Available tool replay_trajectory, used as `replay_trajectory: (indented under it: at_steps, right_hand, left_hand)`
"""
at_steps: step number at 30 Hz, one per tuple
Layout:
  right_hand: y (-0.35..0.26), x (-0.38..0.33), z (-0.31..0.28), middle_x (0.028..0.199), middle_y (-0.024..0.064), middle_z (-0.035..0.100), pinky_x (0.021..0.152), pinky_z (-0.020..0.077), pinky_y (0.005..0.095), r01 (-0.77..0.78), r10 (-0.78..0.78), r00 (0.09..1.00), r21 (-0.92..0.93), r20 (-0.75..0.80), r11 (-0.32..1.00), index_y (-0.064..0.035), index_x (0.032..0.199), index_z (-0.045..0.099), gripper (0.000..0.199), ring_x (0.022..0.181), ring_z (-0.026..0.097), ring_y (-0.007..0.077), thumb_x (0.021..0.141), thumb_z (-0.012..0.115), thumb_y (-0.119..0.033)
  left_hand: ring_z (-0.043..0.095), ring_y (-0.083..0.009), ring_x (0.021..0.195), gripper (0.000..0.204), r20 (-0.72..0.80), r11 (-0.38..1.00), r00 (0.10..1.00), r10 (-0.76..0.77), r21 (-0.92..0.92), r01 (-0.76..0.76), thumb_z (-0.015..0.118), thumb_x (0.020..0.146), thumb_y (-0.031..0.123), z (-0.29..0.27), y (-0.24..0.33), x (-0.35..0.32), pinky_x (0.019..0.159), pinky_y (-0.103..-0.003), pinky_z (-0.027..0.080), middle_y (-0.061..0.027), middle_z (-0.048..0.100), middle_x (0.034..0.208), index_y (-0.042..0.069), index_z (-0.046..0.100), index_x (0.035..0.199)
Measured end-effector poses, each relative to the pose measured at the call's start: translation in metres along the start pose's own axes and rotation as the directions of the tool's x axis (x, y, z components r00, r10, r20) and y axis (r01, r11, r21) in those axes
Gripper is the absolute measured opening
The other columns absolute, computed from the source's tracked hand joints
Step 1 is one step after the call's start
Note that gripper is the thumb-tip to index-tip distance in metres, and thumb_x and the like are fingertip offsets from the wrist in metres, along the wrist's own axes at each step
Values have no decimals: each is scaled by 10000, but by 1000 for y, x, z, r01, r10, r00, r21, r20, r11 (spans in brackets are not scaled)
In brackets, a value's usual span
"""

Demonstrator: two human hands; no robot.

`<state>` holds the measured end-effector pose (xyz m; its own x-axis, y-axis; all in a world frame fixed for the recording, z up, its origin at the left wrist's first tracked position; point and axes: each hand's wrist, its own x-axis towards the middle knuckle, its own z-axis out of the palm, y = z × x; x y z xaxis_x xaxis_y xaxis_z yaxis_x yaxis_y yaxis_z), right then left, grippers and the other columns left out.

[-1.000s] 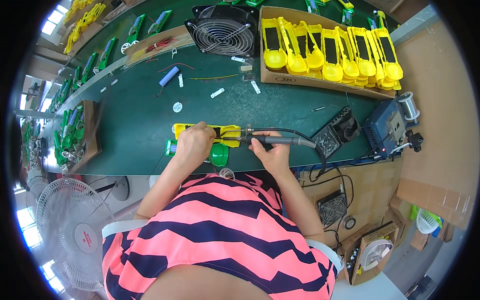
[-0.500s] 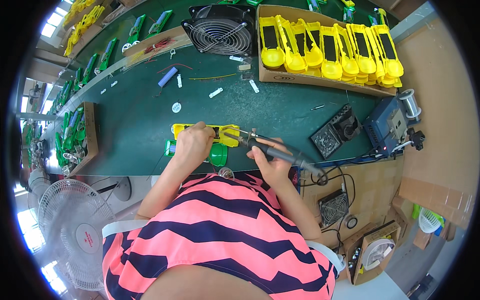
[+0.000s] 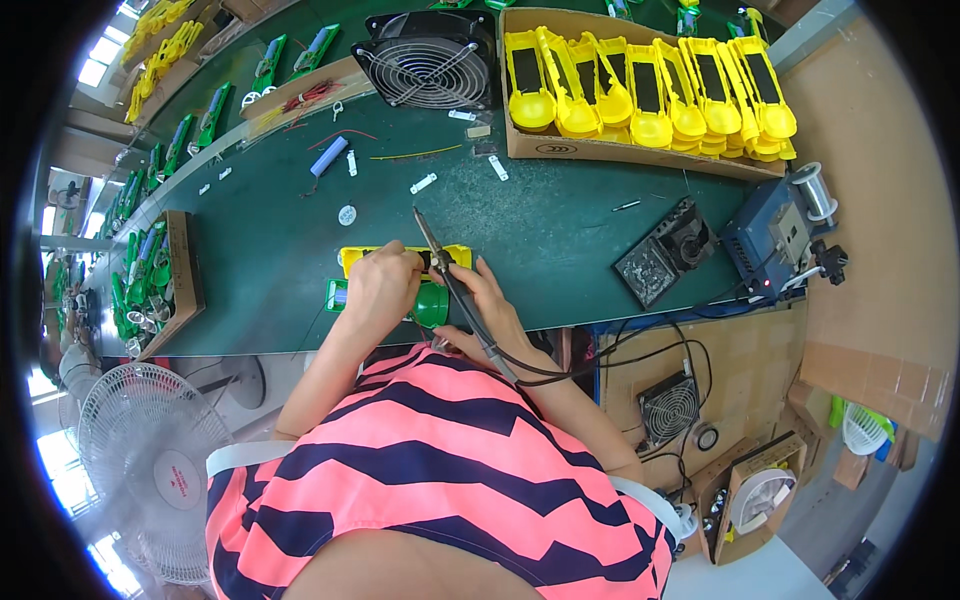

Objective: The recorder is soldering wires and circuit boards into plastic flashlight casings on an assembly line.

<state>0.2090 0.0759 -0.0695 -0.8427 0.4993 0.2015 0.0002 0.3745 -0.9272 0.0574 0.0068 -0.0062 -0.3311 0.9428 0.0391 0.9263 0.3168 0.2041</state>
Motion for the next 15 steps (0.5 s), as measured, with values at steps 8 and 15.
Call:
replay_trajectory:
  at_steps: [8, 15]
  right_hand:
    - [-10, 5, -2, 1201, 154, 490, 958, 349, 331, -41, 39, 999, 166, 14, 985, -37, 1218, 239, 781, 1141, 460, 236, 617, 737, -48]
    - [-10, 6, -4, 1205, 149, 488, 966, 341, 337, -74, 68, 997, 166, 42, 983, -38, 1220, 237, 774, 1146, 453, 241, 629, 735, -78]
  left_hand:
    - [589, -266, 672, 51, 6, 999, 999, 32, 23, -32, 569, 609, 24, 0, 1, 0, 594, -349, 483, -126, 535, 694, 20, 586, 658]
    - [589, -271, 681, 78, 19, 998, 998, 52, 24, -52, 574, 592, 3, 1, -1, 0, 606, -352, 484, -136, 540, 708, 11, 577, 670]
